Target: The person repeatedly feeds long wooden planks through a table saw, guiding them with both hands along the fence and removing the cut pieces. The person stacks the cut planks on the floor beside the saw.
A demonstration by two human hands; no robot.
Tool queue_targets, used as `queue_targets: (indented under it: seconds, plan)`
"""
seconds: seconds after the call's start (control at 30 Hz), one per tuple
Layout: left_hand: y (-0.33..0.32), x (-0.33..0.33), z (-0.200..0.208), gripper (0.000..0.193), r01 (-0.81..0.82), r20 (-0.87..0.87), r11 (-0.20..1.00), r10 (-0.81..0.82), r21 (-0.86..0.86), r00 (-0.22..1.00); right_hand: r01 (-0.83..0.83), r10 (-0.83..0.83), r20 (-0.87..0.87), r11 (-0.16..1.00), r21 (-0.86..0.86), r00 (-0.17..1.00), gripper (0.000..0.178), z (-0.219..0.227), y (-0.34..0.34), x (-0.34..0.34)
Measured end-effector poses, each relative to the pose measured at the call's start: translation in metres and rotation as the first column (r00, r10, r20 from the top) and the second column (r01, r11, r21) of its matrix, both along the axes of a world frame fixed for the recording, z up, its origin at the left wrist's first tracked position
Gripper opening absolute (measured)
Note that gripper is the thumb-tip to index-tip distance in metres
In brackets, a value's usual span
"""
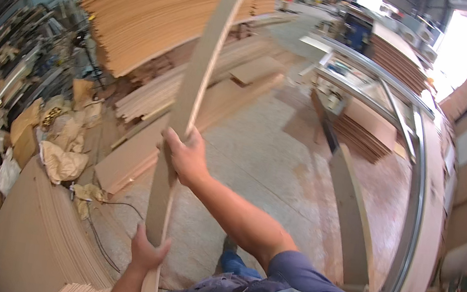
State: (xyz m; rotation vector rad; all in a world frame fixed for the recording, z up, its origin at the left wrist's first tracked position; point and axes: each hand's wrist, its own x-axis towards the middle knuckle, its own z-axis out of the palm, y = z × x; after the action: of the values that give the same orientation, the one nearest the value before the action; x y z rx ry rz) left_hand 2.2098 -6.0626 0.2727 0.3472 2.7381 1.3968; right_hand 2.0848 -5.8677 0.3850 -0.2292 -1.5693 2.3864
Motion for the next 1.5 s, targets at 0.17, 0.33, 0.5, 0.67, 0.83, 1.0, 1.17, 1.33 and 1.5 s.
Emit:
queue_targets:
  seconds: [0.17,0.33,0.5,0.67,0.83,1.0,1.17,1.33,1.5]
  plan:
    - [-0.047,0.021,-0.017,0.079,-0.200,-0.109,0.953,0.179,-0.228,0.978,-0.027,0.031,0.187,0.999,-0.026,0.982,0.021,-0.109,-0.028,-0.078]
    - [-0.069,-0.029,-0.022,0.078,-0.229,0.224,0.930,0.297,-0.286,0.928,0.052,0.058,0.450,0.972,-0.228,0.891,0.018,-0.141,0.023,-0.155]
    - [-0.071,-0.124,-0.021,0.073,-0.241,0.376,0.899,0.379,-0.365,0.845,0.165,0.050,0.588,0.938,-0.306,0.807,0.015,-0.171,0.039,-0.216]
    - [-0.087,-0.223,-0.045,0.069,-0.182,0.495,0.878,0.409,-0.444,0.766,0.177,0.035,0.676,0.954,-0.242,0.736,0.019,-0.190,0.040,-0.311]
    - [-0.150,-0.328,-0.058,0.066,-0.039,0.626,0.841,0.432,-0.540,0.649,0.173,0.033,0.610,0.946,-0.276,0.792,0.017,-0.229,0.048,-0.455]
    - [-0.201,-0.463,-0.019,0.064,0.125,0.613,0.875,0.220,-0.468,0.758,0.078,0.156,0.566,0.927,-0.368,0.810,0.050,-0.278,0.090,-0.619]
    - [-0.118,-0.729,0.020,0.057,0.209,0.453,0.798,0.089,-0.566,0.887,-0.121,0.102,0.531,0.993,0.000,0.841,0.076,-0.196,0.074,-0.654]
    - [-0.124,-0.907,-0.042,0.056,0.201,0.301,0.757,-0.007,-0.622,0.954,-0.204,-0.120,0.681,0.904,0.376,0.722,0.064,-0.226,0.138,-0.561]
    - [-0.154,-0.999,-0.113,0.062,-0.065,-0.099,0.572,-0.028,-0.818,0.995,-0.194,-0.522,0.751,0.753,0.628,0.404,0.059,-0.202,0.202,-0.388]
